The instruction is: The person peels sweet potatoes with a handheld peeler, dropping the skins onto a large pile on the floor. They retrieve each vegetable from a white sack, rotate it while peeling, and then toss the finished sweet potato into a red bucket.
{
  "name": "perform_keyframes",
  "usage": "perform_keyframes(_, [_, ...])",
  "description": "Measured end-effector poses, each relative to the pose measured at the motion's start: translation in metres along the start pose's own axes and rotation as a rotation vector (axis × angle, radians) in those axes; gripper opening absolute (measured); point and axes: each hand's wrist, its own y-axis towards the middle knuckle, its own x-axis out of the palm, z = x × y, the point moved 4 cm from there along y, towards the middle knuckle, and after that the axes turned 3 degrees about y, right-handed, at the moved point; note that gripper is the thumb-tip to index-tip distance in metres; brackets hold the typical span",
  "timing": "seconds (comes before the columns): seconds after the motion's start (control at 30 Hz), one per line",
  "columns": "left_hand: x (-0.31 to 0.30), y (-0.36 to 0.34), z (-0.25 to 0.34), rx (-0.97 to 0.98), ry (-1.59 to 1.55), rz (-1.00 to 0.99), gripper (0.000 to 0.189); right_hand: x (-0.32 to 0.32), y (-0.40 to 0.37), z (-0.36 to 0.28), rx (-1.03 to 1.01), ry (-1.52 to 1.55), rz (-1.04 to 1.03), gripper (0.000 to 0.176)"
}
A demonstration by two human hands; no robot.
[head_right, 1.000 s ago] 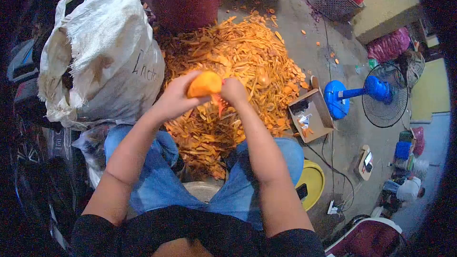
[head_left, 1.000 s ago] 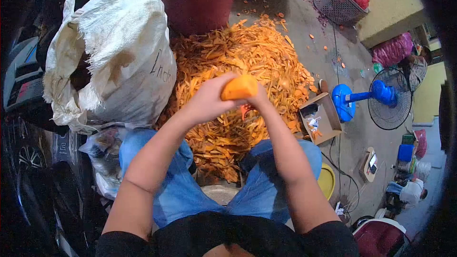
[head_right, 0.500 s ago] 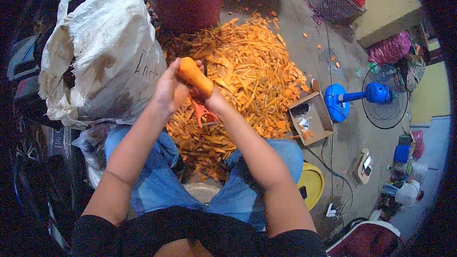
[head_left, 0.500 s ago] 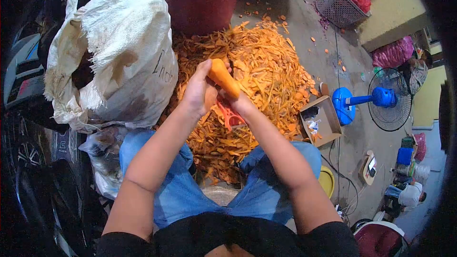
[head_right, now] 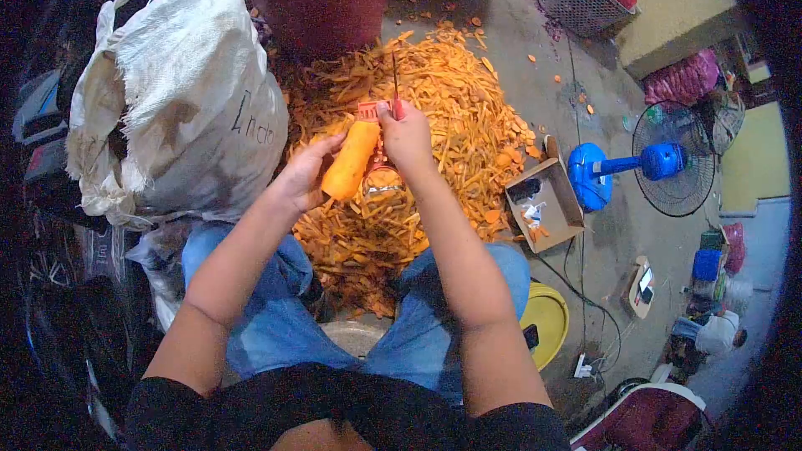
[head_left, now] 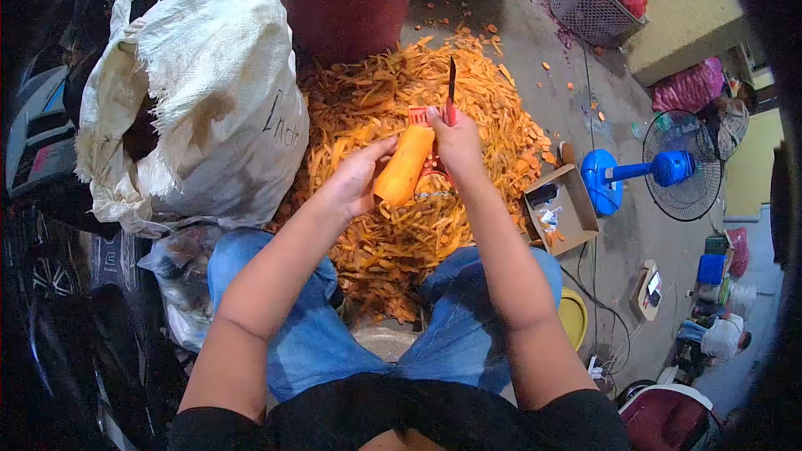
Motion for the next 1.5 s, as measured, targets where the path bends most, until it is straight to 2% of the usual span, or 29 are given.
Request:
perform_keyframes(0.07, [0.004, -0.005, 0.002, -0.021, -0.012, -0.022, 0.034, -0.003, 0.001, -0.004, -0.052, -0.121, 0.015, 0.02])
perform_keyframes(0.13, [0.004, -0.007, 0.002, -0.042, -0.024, -0.046, 0.034, -0.016, 0.001, -0.022, -0.18, -0.335, 0.139, 0.023])
perform_keyframes(0.17, [0.0, -0.004, -0.001, -0.084, -0.007, -0.068, 0.034, -0.02, 0.002, -0.027, -0.181, -0.335, 0.139, 0.023])
perform_keyframes(0.23, [-0.004, -0.002, -0.005, -0.124, 0.008, -0.091, 0.034, -0.036, 0.003, -0.033, -0.193, -0.09, 0.333, 0.025])
perform_keyframes(0.27, [-0.004, -0.001, -0.006, -0.135, 0.015, -0.109, 0.034, -0.038, 0.006, -0.031, -0.203, 0.064, 0.368, 0.025])
perform_keyframes(0.3, [-0.004, 0.0, -0.007, -0.144, 0.022, -0.128, 0.035, -0.038, 0.006, -0.029, -0.204, 0.062, 0.368, 0.025])
perform_keyframes(0.37, [-0.005, 0.003, -0.008, -0.133, 0.006, -0.122, 0.035, -0.029, 0.003, -0.02, -0.066, 0.213, 0.338, 0.024])
perform_keyframes(0.4, [-0.006, 0.004, -0.007, -0.123, -0.007, -0.114, 0.035, -0.017, 0.0, -0.02, -0.106, 0.343, 0.263, 0.022])
perform_keyframes(0.43, [-0.002, 0.001, -0.006, -0.121, -0.007, -0.113, 0.035, -0.009, -0.002, -0.017, -0.106, 0.344, 0.261, 0.022])
perform_keyframes(0.53, [0.004, -0.005, -0.003, -0.099, -0.013, -0.011, 0.033, 0.011, -0.012, -0.012, -0.102, 0.279, 0.167, 0.021])
perform_keyframes(0.6, [0.0, -0.003, -0.004, -0.031, 0.026, 0.028, 0.031, 0.02, -0.027, -0.029, -0.326, 0.022, 0.158, 0.021])
perform_keyframes(0.73, [0.004, -0.008, -0.003, -0.03, 0.102, 0.117, 0.031, 0.022, -0.04, -0.045, -0.39, -0.215, 0.206, 0.021])
perform_keyframes(0.83, [0.007, -0.008, -0.003, -0.009, 0.084, -0.003, 0.027, 0.014, -0.038, -0.052, -0.456, -0.358, 0.231, 0.02])
perform_keyframes(0.9, [0.008, -0.01, -0.005, -0.096, 0.282, -0.147, 0.029, -0.013, -0.019, -0.048, -0.61, -0.279, 0.479, 0.017])
perform_keyframes(0.97, [0.019, -0.022, -0.008, -0.08, 0.379, -0.132, 0.031, -0.062, 0.008, -0.039, -0.606, -0.381, 0.682, 0.017])
perform_keyframes(1.03, [0.02, -0.025, -0.009, -0.074, 0.475, -0.119, 0.033, -0.093, 0.015, -0.035, -0.25, -0.197, 0.756, 0.019])
perform_keyframes(1.13, [0.016, -0.02, 0.0, -0.034, 0.187, -0.113, 0.035, -0.094, 0.016, -0.031, -0.283, -0.058, 0.714, 0.029])
perform_keyframes(1.17, [0.018, -0.019, 0.002, -0.03, 0.185, -0.113, 0.035, -0.087, 0.013, -0.033, -0.285, -0.058, 0.71, 0.029])
perform_keyframes(1.23, [0.017, -0.017, 0.006, -0.036, 0.13, -0.01, 0.034, -0.051, 0.002, -0.039, -0.263, 0.016, 0.527, 0.028])
perform_keyframes(1.27, [0.011, -0.012, 0.004, -0.094, 0.103, -0.073, 0.033, -0.038, -0.009, -0.045, -0.265, 0.018, 0.526, 0.028])
perform_keyframes(1.33, [0.001, -0.001, 0.002, -0.062, 0.069, -0.038, 0.033, -0.009, -0.026, -0.062, -0.396, -0.102, 0.352, 0.024])
perform_keyframes(1.4, [0.005, -0.004, 0.005, -0.034, 0.036, -0.004, 0.033, -0.005, -0.031, -0.063, -0.432, -0.091, 0.316, 0.022])
perform_keyframes(1.43, [0.009, -0.007, 0.01, 0.049, 0.079, 0.03, 0.032, -0.003, -0.032, -0.064, -0.469, -0.081, 0.28, 0.02])
perform_keyframes(1.47, [0.013, -0.01, 0.015, 0.133, 0.122, 0.063, 0.032, -0.01, -0.029, -0.06, -0.458, -0.132, 0.374, 0.023])
perform_keyframes(1.5, [0.012, -0.01, 0.016, 0.133, 0.122, 0.062, 0.032, -0.015, -0.023, -0.058, -0.459, -0.132, 0.374, 0.023])
